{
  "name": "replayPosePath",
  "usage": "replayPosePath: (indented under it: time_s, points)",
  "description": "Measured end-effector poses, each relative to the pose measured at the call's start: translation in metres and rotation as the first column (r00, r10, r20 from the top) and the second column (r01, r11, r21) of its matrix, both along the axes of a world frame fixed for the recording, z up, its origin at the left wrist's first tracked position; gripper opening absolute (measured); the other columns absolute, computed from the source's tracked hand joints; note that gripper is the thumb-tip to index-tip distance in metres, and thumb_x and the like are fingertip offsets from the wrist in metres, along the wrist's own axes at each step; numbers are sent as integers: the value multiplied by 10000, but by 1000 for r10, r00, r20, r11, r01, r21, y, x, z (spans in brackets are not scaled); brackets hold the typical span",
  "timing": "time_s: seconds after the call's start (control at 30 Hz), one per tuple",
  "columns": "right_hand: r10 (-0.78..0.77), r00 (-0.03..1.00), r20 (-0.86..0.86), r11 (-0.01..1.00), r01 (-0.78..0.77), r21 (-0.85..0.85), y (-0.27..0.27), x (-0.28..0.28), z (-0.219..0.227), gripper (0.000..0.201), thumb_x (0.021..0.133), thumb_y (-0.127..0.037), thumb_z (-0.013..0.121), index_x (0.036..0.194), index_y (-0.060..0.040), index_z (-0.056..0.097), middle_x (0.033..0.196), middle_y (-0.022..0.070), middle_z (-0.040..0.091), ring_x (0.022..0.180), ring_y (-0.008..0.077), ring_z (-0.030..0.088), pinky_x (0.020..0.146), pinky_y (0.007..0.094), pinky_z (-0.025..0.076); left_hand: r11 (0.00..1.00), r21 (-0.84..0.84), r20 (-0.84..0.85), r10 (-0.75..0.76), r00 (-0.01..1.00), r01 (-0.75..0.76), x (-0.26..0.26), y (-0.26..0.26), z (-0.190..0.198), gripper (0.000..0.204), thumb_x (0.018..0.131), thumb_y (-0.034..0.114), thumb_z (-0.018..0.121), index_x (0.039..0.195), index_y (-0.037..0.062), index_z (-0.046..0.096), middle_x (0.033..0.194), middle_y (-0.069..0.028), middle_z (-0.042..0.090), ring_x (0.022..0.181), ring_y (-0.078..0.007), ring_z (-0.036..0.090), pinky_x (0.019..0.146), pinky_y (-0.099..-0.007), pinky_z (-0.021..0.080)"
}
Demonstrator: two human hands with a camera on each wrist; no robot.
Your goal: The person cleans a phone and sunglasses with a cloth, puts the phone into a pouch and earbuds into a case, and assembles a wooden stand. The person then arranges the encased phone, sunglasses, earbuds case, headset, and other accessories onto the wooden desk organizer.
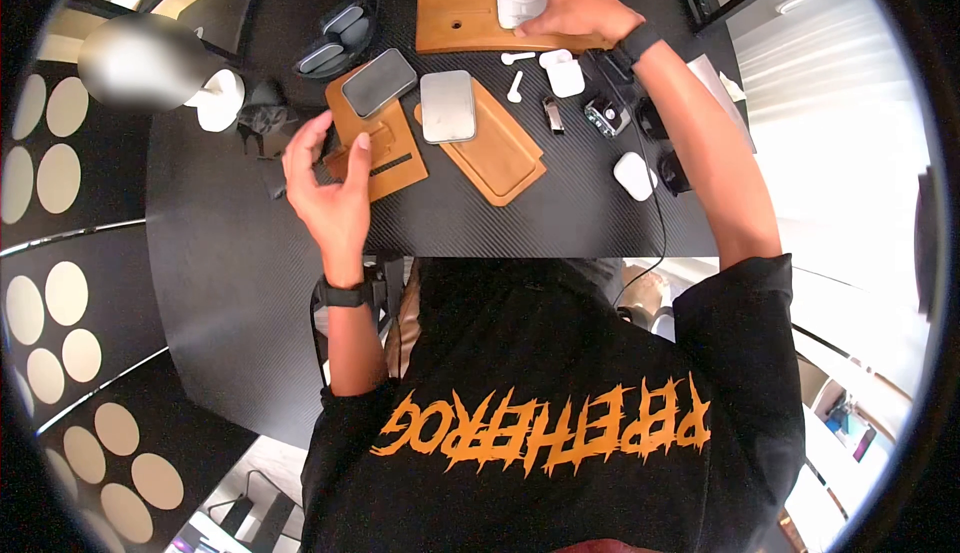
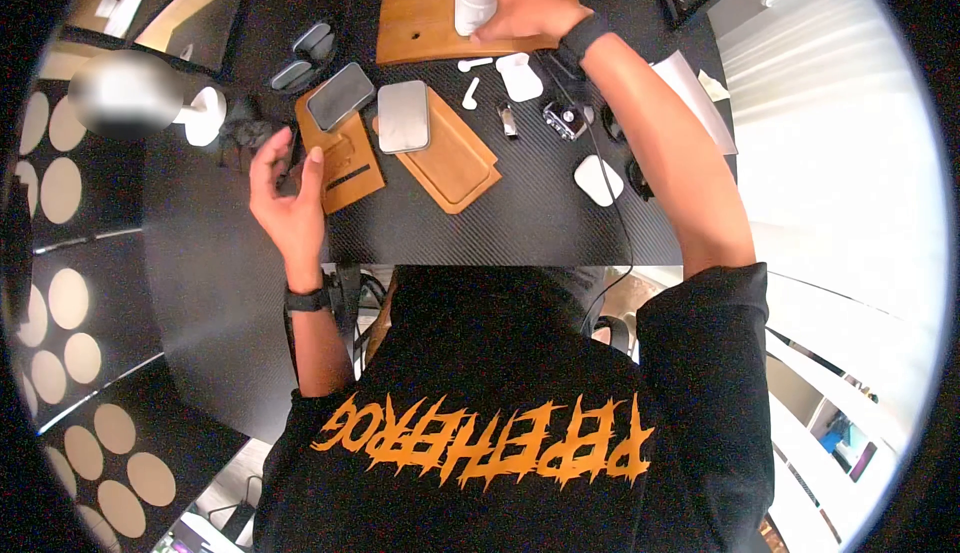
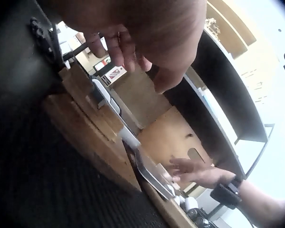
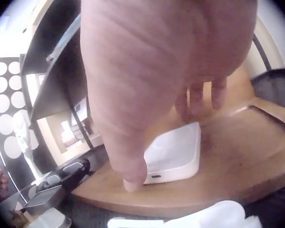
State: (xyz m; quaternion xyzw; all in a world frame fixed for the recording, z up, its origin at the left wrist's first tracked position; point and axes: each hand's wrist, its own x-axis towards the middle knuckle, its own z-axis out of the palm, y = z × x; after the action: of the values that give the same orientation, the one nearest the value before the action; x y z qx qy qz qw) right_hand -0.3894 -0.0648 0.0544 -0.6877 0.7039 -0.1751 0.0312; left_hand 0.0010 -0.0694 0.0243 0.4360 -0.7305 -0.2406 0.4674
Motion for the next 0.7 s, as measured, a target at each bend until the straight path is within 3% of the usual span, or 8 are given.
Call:
replayPosePath:
  time_s: [0.1, 0.23, 0.43, 0.5, 0.57, 0.6, 0.63, 0.7]
  points:
    - [75, 995, 63, 994, -80, 70, -13, -18, -12, 1024, 688, -443, 916, 1499, 47, 530, 1368, 318, 643, 1310, 447, 602, 1123, 434, 482, 997, 64, -58, -38, 998, 42, -5, 26, -2, 372, 859, 43, 853, 1213, 51, 736, 1257, -109, 693, 1126, -237, 655, 1002, -387, 533]
    - [63, 977, 204, 985, -93, 145, -10, -15, 1, 1025, 687, -444, 917, 1491, 58, 528, 1281, 326, 683, 1231, 443, 654, 1075, 430, 519, 986, 27, -63, -163, 985, 165, -18, 49, -3, 330, 816, 21, 865, 1129, 49, 762, 1072, -90, 738, 1025, -224, 684, 899, -359, 558]
    - [55, 990, 131, 998, -53, -19, 11, -1, 33, 967, 675, -418, 905, 1443, 61, 566, 1185, 320, 704, 1143, 454, 678, 1004, 455, 543, 918, 143, 5, -375, 927, 370, -31, 70, -3, 319, 818, 51, 861, 1124, 51, 772, 1084, -114, 746, 909, -232, 718, 813, -345, 586]
    - [113, 992, -55, 973, -121, -197, 29, 12, 48, 937, 639, -424, 910, 1386, 53, 607, 1066, 303, 699, 1061, 482, 673, 975, 476, 549, 882, 107, 109, -469, 876, 459, -32, 68, -13, 362, 816, 54, 875, 1162, 47, 769, 1159, -106, 740, 912, -197, 707, 817, -319, 585]
    - [308, 945, -110, 896, -327, -300, 59, 24, 70, 645, 814, -417, 853, 1258, 10, 662, 928, 187, 699, 852, 358, 693, 807, 409, 572, 883, 111, 145, -469, 872, 456, -34, 70, -16, 374, 813, 71, 875, 1172, 54, 771, 1168, -97, 737, 904, -217, 712, 820, -330, 593]
    - [227, 968, 104, 969, -213, -127, 78, 20, 57, 877, 634, -371, 911, 1385, -18, 627, 1270, 225, 640, 1208, 400, 626, 1037, 457, 511, 884, 113, 167, -467, 868, 454, -35, 70, -17, 383, 809, 93, 883, 1174, 62, 773, 1167, -92, 735, 911, -227, 714, 827, -337, 595]
    - [253, 960, 122, 960, -233, -156, 94, 24, 55, 878, 617, -327, 885, 1399, -28, 623, 1242, 207, 636, 1181, 388, 629, 1012, 443, 518, 885, 116, 189, -466, 864, 451, -35, 70, -18, 392, 805, 115, 891, 1176, 71, 775, 1167, -87, 733, 918, -238, 715, 835, -345, 597]
    - [138, 968, 210, 986, -155, 65, 132, 40, 70, 937, 588, -238, 887, 1459, -49, 598, 1346, 189, 604, 1305, 382, 597, 1126, 432, 477, 884, 78, 220, -466, 857, 461, -37, 68, -15, 408, 795, 145, 905, 1176, 76, 776, 1175, -82, 728, 931, -250, 715, 844, -358, 599]
